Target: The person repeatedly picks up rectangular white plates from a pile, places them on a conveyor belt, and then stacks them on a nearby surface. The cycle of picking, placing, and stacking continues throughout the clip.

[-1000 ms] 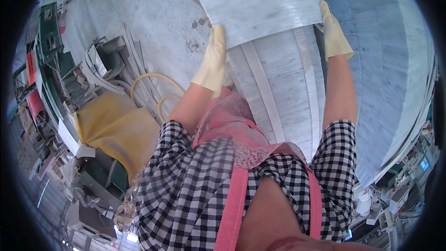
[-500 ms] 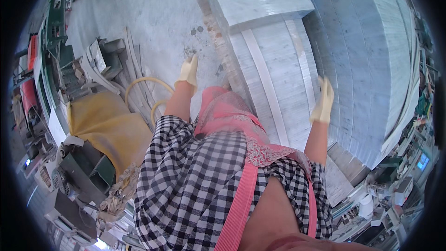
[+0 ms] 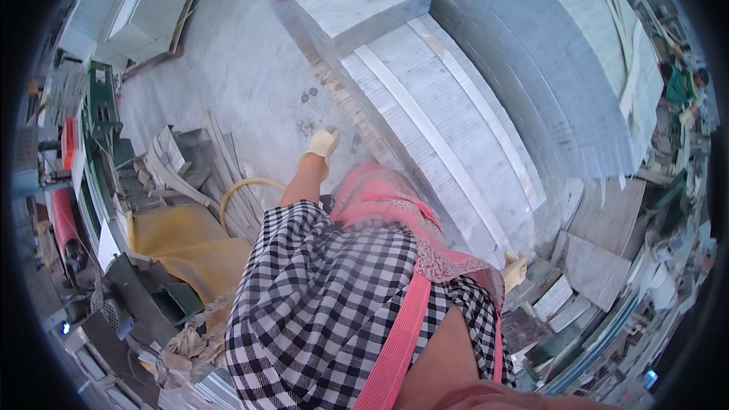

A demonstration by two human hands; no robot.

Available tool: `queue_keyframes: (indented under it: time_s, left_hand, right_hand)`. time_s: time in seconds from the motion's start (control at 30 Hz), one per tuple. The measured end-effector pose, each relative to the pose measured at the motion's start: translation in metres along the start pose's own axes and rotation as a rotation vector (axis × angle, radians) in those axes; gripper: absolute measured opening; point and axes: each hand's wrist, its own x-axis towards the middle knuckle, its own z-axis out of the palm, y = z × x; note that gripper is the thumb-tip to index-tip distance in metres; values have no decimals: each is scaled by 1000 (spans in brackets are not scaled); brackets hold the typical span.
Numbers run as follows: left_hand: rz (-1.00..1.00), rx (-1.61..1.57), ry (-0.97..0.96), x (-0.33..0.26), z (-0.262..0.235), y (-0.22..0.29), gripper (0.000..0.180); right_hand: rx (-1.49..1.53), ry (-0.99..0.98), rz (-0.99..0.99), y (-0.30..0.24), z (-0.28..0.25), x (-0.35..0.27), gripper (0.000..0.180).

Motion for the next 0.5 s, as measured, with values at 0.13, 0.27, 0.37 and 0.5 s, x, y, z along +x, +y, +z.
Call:
queue_keyframes:
  time_s: [0.13, 0.27, 0.37, 0.5]
  left_hand:
    - [153, -181, 44, 9, -12, 67, 39]
    - [292, -167, -36, 2, -24, 144, 39]
    - [561, -94, 17, 7, -30, 211, 35]
    - [708, 197, -13, 19, -36, 275, 31]
  right_hand:
    - [45, -80, -94, 20, -8, -13, 42]
    - [-134, 60, 51, 86, -60, -10, 44]
    - [-738, -81, -376, 155, -114, -13, 43]
    - [-697, 5, 177, 239, -172, -19, 44]
